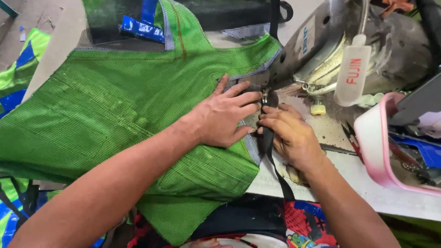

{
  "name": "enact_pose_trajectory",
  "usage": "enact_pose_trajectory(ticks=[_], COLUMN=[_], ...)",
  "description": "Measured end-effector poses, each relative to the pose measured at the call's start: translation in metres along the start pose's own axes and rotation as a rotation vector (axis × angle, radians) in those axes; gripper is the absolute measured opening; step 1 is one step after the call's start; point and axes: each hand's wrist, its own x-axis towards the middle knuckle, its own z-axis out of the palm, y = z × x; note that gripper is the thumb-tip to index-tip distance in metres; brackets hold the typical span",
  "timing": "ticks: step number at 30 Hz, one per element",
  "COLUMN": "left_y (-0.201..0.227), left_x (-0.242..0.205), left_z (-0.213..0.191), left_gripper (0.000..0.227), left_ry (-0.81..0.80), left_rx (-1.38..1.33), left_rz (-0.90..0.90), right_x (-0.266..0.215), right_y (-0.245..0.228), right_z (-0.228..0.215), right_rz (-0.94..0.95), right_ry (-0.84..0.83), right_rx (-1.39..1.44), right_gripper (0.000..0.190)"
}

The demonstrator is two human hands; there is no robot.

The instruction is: Attaching black edging trim to the borders of a green mesh safety vest using an industrial sewing machine.

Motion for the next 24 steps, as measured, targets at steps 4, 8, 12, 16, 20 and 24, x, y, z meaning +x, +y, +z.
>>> enact_pose_trajectory(ticks=[4, 8, 12, 16, 20, 24], left_y=[0.001, 0.024, 0.031, 0.019, 0.012, 0.008], left_x=[0.001, 0.002, -0.012, -0.015, -0.003, -0.004], left_z=[0.000, -0.012, -0.009, -0.010, -0.027, -0.018], left_gripper=[0.049, 0.055, 0.060, 0.060, 0.063, 0.061], left_ry=[-0.024, -0.151, -0.108, -0.123, -0.270, -0.211], left_rx=[-0.007, -0.018, -0.012, 0.028, -0.054, -0.060], left_rz=[-0.032, -0.229, -0.211, -0.128, -0.054, -0.032], right_x=[-0.009, -0.023, -0.026, -0.030, -0.022, -0.018], right_y=[0.011, 0.020, 0.025, 0.026, 0.013, 0.011], right_z=[-0.001, -0.004, -0.003, -0.004, -0.010, -0.009], right_rz=[0.124, 0.281, 0.319, 0.362, 0.557, 0.546], right_ry=[0.058, 0.163, 0.177, 0.190, 0.161, 0.122], right_rx=[0.158, 0.309, 0.385, 0.440, 0.442, 0.401], right_gripper=[0.012, 0.013, 0.015, 0.018, 0.031, 0.031])
